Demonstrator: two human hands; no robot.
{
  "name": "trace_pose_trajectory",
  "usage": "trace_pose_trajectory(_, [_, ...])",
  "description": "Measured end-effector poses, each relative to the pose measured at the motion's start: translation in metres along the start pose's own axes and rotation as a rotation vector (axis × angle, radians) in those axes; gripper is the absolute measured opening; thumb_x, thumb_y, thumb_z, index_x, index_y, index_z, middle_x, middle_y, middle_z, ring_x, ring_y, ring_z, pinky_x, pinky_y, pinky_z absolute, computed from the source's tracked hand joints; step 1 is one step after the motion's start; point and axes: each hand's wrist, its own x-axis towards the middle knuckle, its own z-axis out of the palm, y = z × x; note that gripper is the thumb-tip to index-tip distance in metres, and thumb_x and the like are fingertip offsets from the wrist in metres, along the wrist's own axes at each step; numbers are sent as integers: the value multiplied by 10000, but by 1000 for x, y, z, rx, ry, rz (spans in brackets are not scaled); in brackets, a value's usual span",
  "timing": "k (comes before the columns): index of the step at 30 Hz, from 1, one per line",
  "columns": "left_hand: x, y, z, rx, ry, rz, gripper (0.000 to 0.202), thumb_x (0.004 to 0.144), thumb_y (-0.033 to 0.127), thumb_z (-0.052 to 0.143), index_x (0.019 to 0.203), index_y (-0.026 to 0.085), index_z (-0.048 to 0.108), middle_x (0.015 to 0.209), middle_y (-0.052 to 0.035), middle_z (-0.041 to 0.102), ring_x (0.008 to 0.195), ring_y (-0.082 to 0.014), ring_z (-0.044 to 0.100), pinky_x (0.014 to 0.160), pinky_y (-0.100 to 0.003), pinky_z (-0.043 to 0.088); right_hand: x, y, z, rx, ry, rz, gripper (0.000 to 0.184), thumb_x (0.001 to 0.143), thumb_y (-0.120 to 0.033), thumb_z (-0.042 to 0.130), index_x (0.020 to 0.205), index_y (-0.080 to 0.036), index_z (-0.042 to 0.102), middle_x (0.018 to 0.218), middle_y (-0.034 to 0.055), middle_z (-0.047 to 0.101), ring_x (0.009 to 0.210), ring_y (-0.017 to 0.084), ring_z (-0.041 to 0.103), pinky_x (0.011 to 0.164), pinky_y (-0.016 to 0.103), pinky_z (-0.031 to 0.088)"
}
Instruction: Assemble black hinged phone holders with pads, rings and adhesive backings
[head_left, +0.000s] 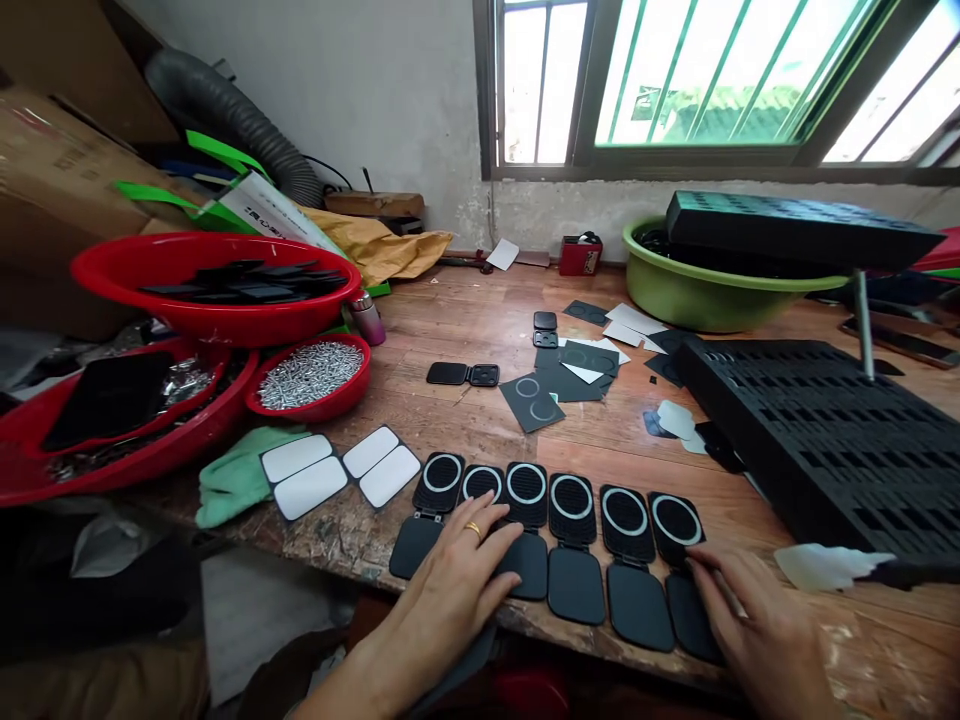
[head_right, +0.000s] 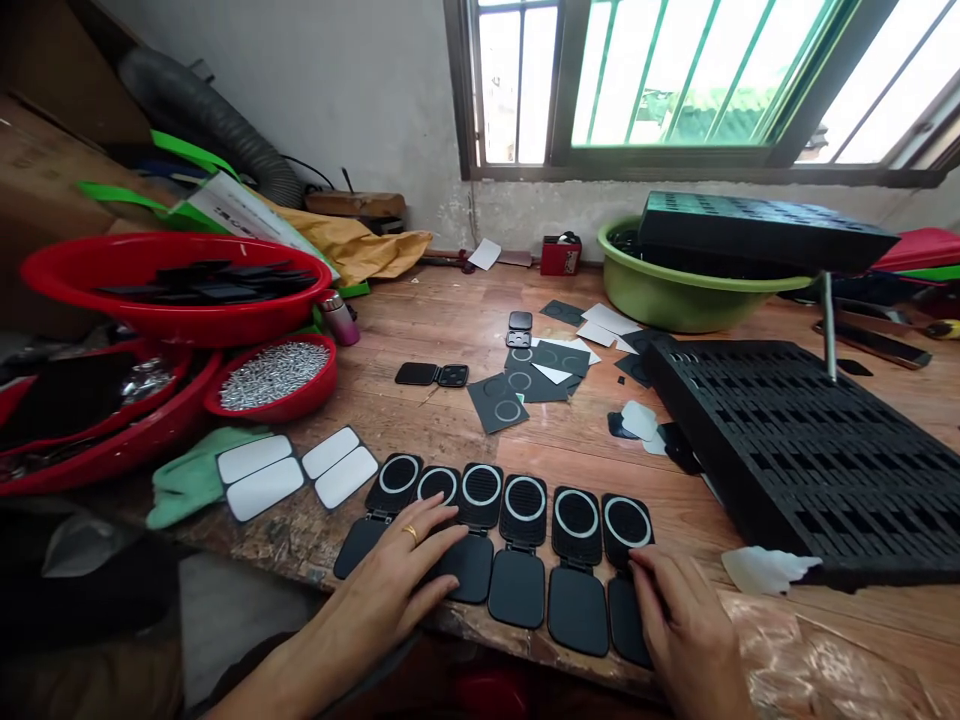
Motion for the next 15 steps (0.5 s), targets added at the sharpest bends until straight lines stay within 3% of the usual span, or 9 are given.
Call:
trace_pose_trajectory(7, [3, -10, -3, 30, 97, -37, 406, 872, 218, 572, 1276, 231, 535, 1373, -91, 466, 1357, -299, 322, 1089, -538, 358, 20, -11, 14, 102, -97, 89, 154, 939, -291, 488, 989, -182, 586, 981, 49, 603, 926, 166, 568, 820, 283, 436])
trace_pose_trajectory(12, [8, -8, -8, 24, 158, -42, 386, 838, 183, 607, 1222, 212, 576, 1340, -111, 492, 1330, -318, 363, 1077, -576, 349, 75, -35, 42, 233, -283, 105, 189, 935, -314, 482, 989, -184, 609, 968, 57, 603, 925, 178, 558, 787, 284, 444])
trace_pose_trajectory(15, [3, -12, -5, 8, 180, -37, 380, 839, 175, 601, 1216, 217, 577, 1343, -111, 485, 1335, -319, 351, 1073, -583, 348, 117, -45, 71, 154, -426, 209, 198, 897, -332, 541, 979, -166, 611, 979, 62, 594, 954, 183, 545, 825, 283, 438])
